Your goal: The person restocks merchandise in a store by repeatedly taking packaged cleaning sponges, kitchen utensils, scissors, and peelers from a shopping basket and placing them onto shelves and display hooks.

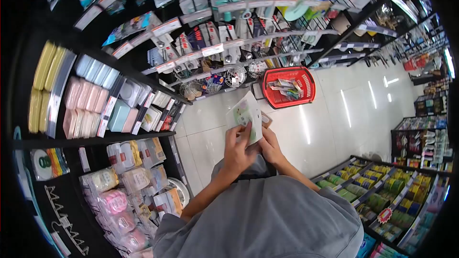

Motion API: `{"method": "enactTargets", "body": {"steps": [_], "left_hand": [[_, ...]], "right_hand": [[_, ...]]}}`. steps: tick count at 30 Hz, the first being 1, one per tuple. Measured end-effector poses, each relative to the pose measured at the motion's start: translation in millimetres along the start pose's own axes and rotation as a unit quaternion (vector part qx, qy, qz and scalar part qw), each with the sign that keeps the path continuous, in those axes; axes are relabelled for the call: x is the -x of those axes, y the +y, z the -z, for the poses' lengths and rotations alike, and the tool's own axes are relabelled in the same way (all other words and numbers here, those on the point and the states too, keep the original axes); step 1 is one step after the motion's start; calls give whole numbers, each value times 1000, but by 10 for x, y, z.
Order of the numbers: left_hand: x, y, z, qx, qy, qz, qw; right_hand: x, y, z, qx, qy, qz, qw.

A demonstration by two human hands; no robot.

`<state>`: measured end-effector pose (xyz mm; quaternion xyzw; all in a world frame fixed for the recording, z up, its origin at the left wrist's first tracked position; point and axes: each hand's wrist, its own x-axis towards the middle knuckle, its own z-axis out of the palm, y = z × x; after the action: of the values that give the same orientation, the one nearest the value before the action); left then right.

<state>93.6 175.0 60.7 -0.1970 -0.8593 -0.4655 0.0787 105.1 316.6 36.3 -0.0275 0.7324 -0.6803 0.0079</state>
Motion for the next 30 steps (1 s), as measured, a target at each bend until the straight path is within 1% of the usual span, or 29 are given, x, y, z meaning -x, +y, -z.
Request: {"method": "enactTargets", "body": {"steps": [1,2,3,4,5,7,9,10,11,13,15,16,17,18,19,21,22,23,24,26,27,29,30], "left_hand": [[13,47,48,8,9,-6,1000],[28,13,101,9,11,-2,1000],[24,-38,158,-36,-19,-22,999],[24,-84,202,-81,-51,-42,995],[20,-117,226,-77,-55,-37,995],[2,-170,250,-66,-79,-43,994],[-23,-220,252,-78,-87,-46,992],[-68,-230,248,-102,-70,-58,991],[-128,-236,237,-126,-52,-71,988],[-259,-211,193,-111,-37,-75,990],[-409,-149,117,-49,24,11,998],[-522,-86,104,-66,61,23,996],[-608,-90,47,-68,64,9,996],[-647,-129,-31,48,65,82,993],[-694,-185,-125,164,61,156,972],[-805,-304,-331,156,44,125,979],[-836,-326,-428,175,19,149,973],[-868,-332,-511,192,-5,172,966],[-921,-322,-601,189,-7,165,968],[-1022,-233,-801,176,-12,161,971],[-1090,-174,-879,174,-14,151,973],[-1221,-30,-1042,210,-38,159,964],[-1296,114,-1087,252,-42,170,952]], "right_hand": [[-11,-16,-65,-93,-1,-20,995],[-53,46,-89,-125,-11,-32,992],[-74,81,-75,-123,-13,-36,992],[-94,106,-50,-133,-45,-20,990],[-96,127,-39,-143,-75,-5,987],[-78,152,-49,-126,-59,-28,990],[-131,15,-65,-78,-50,-6,996],[-138,52,-68,-92,-12,-36,995],[-169,97,-42,-91,-8,-35,995],[-238,177,58,-98,51,-69,991],[-299,108,206,-76,55,-58,994],[-345,29,300,-69,53,-68,994],[-423,-32,406,-63,54,-74,994],[-465,-5,528,-65,47,-54,995],[-512,3,642,-65,54,-43,996],[-581,-21,868,-86,77,-57,992],[-614,18,963,-111,105,-60,986],[-633,31,1063,-114,109,-56,986],[-664,39,1170,-130,129,-67,981],[-710,76,1363,-164,169,-82,968],[-729,81,1457,-166,173,-72,968],[-750,78,1653,-194,198,-78,958],[-749,82,1758,-201,194,-83,957]]}}
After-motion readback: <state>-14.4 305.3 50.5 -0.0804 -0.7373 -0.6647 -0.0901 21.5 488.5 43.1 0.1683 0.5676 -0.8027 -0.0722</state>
